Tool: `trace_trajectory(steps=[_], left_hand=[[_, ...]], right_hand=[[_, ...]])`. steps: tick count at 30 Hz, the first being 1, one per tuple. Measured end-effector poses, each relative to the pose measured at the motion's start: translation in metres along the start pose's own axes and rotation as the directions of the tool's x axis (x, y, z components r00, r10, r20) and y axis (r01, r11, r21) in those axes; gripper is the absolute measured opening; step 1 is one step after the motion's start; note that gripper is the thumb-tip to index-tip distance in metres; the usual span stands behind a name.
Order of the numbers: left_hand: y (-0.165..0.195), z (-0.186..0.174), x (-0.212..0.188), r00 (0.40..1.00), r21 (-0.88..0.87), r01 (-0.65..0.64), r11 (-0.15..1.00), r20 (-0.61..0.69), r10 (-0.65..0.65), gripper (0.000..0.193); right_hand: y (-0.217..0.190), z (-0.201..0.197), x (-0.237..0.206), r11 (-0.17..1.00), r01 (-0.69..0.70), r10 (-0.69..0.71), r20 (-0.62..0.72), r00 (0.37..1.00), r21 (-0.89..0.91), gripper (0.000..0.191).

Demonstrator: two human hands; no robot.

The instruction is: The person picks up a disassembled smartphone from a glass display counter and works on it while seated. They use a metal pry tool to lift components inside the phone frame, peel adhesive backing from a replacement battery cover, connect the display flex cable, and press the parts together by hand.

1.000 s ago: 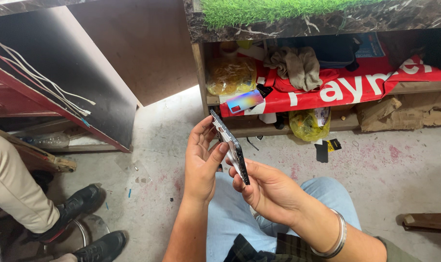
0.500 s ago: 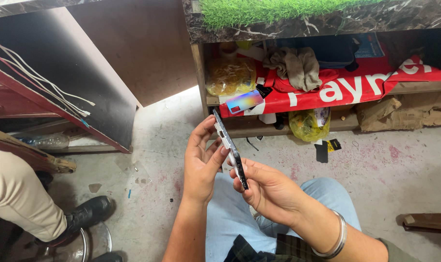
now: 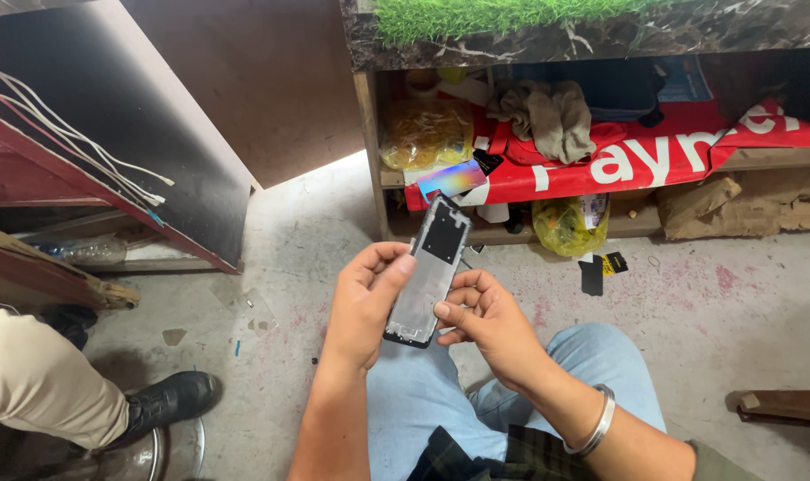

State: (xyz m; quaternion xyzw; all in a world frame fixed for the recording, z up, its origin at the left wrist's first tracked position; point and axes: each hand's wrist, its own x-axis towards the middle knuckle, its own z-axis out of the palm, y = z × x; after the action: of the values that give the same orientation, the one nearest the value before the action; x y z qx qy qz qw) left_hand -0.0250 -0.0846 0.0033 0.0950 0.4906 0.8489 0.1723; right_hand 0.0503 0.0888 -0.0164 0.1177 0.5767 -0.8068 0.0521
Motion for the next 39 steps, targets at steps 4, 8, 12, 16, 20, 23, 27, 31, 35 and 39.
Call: trace_trajectory(steps=[4,8,12,16,20,23,27,31,35,39], left_hand=[[0.0,0.002,0.0,0.999,0.147,0.009,0.989,-0.05,-0.002,0.021],[0.006,0.008,-0.001,0.998,0.185,-0.008,0.983,-0.066,0.021,0.021],[0.018,0.019,-0.007,0.984,0.441,-0.03,0.897,-0.145,0.104,0.017],[0.03,0.026,-0.015,0.897,0.783,-0.229,0.579,-0.061,0.438,0.013],[0.034,0.028,-0.015,0.781,0.886,-0.371,0.277,0.137,0.61,0.01],[0.031,0.029,-0.016,0.759,0.874,-0.423,0.241,0.196,0.621,0.009],[0.028,0.029,-0.015,0.725,0.85,-0.496,0.177,0.294,0.623,0.008],[0.027,0.031,-0.015,0.711,0.831,-0.536,0.151,0.347,0.611,0.008],[0.029,0.03,-0.016,0.699,0.816,-0.56,0.14,0.375,0.609,0.008],[0.027,0.03,-0.016,0.661,0.822,-0.561,0.097,0.374,0.65,0.009]], right_hand=[[0.01,-0.009,0.001,0.998,0.05,-0.05,0.012,0.999,-0.04,0.036],[0.013,-0.014,0.002,0.993,0.084,-0.082,0.039,0.996,-0.079,0.038],[-0.002,-0.021,0.001,0.831,0.305,-0.342,0.006,0.94,-0.465,0.045],[-0.037,-0.032,0.0,0.291,0.494,-0.705,0.165,0.69,-0.819,0.045],[-0.072,-0.032,-0.004,0.091,0.537,-0.762,0.288,0.58,-0.839,0.046],[-0.092,-0.024,-0.005,0.049,0.583,-0.729,0.37,0.576,-0.811,0.048],[-0.11,-0.014,-0.003,-0.066,0.655,-0.608,0.551,0.572,-0.752,0.05],[-0.117,-0.008,0.004,-0.126,0.705,-0.47,0.668,0.577,-0.698,0.045],[-0.115,-0.005,0.01,-0.181,0.696,-0.342,0.708,0.618,-0.695,0.039],[-0.107,-0.005,0.012,-0.164,0.679,-0.328,0.689,0.647,-0.716,0.031]])
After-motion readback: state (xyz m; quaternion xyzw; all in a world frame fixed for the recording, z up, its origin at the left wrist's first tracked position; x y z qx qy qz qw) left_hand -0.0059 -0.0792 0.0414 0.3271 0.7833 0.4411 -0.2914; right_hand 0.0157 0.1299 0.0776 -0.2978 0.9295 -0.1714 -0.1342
